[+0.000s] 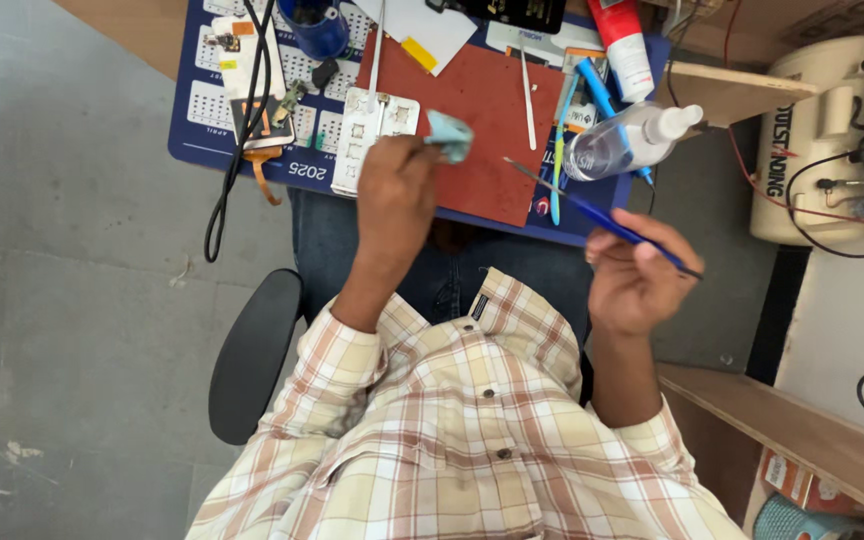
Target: The person cleans a small electronic circuit board using a cloth and a metal tool. They wipe the board, scrape it with the tool, and inspect it closely before placing it back on the workbench.
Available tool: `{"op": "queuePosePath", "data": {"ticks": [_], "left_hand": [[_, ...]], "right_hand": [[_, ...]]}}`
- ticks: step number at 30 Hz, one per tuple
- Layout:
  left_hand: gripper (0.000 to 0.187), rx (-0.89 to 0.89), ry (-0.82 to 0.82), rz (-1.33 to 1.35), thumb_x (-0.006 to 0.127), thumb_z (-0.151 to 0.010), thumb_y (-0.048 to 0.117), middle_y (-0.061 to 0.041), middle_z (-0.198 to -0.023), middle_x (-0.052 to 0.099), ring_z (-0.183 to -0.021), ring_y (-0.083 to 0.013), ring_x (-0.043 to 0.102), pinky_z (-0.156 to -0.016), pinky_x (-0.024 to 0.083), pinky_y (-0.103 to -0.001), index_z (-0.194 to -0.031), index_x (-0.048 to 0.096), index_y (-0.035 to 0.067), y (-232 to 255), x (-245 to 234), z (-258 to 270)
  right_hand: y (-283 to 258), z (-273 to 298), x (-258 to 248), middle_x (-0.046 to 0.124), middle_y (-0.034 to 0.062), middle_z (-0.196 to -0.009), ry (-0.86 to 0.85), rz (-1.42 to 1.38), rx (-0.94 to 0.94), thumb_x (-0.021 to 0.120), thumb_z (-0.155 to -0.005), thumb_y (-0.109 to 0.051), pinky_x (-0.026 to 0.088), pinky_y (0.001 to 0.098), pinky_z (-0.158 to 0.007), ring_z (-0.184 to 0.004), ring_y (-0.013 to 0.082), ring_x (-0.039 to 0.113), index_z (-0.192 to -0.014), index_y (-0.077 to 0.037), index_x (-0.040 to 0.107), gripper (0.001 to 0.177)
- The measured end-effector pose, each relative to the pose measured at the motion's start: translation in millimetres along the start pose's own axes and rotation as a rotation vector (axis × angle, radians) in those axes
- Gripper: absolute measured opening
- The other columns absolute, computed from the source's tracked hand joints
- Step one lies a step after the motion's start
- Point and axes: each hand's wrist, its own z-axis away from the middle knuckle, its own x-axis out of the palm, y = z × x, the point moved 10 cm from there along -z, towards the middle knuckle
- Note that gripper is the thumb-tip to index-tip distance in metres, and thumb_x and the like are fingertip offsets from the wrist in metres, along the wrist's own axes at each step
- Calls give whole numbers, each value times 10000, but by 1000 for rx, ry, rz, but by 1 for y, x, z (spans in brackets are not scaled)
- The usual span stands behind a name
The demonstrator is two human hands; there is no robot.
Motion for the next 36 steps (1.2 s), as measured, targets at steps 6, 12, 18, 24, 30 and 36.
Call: {"op": "queuePosePath", "data": {"ticks": [6, 12, 18, 24, 30, 36], "left_hand": [[108, -281, 15, 178, 758, -892, -7, -101, -890, 690, -770, -233, 637, -707, 498, -331, -996, 758, 25, -41, 8, 21], [102, -694, -117, 846, 744, -961, 82, -12, -837, 682, -737, -76, 574, -670, 464, -228, -984, 723, -15, -70, 69, 65], [130, -897, -140, 1308, 687, -991, 95, -19, -910, 677, -784, -87, 613, -747, 492, -231, -1059, 655, -12, -71, 101, 108], [81, -907, -96, 1412, 663, -1030, 70, -32, -938, 662, -811, -79, 581, -790, 481, -253, -1050, 650, -7, -75, 92, 113], [69, -917, -110, 1425, 635, -1031, 78, -63, -955, 691, -888, -138, 662, -865, 532, -320, -999, 611, 22, -66, 80, 105], [99, -880, -97, 1582, 610, -1023, 108, -99, -973, 713, -965, -213, 715, -946, 584, -448, -950, 556, 70, -57, 73, 95]], "right_hand": [[-49, -44, -73, 730, 156, -1127, 255, 8, -211, 649, -961, -181, 500, 287, -532, -732, 182, 667, -1210, 68, 633, 352], [-36, -177, -140, 738, 143, -982, 247, 335, -336, 643, -1160, -182, 587, 303, -697, -814, 205, 723, -1219, -8, 627, 184], [23, -273, -161, 773, 133, -955, 191, 440, -491, 577, -1135, -207, 627, 328, -692, -793, 183, 739, -1192, -15, 637, 209], [58, -306, -187, 741, 121, -934, 106, 322, -552, 575, -1132, -227, 586, 339, -683, -764, 184, 692, -1172, 9, 624, 244], [95, -330, -202, 706, 101, -889, 28, 271, -451, 586, -1141, -247, 557, 328, -660, -748, 171, 656, -1064, 2, 657, 271], [118, -331, -191, 597, 30, -766, 134, 262, -127, 680, -1119, -247, 346, 257, -537, -626, 108, 469, -867, -107, 566, 309]]}}
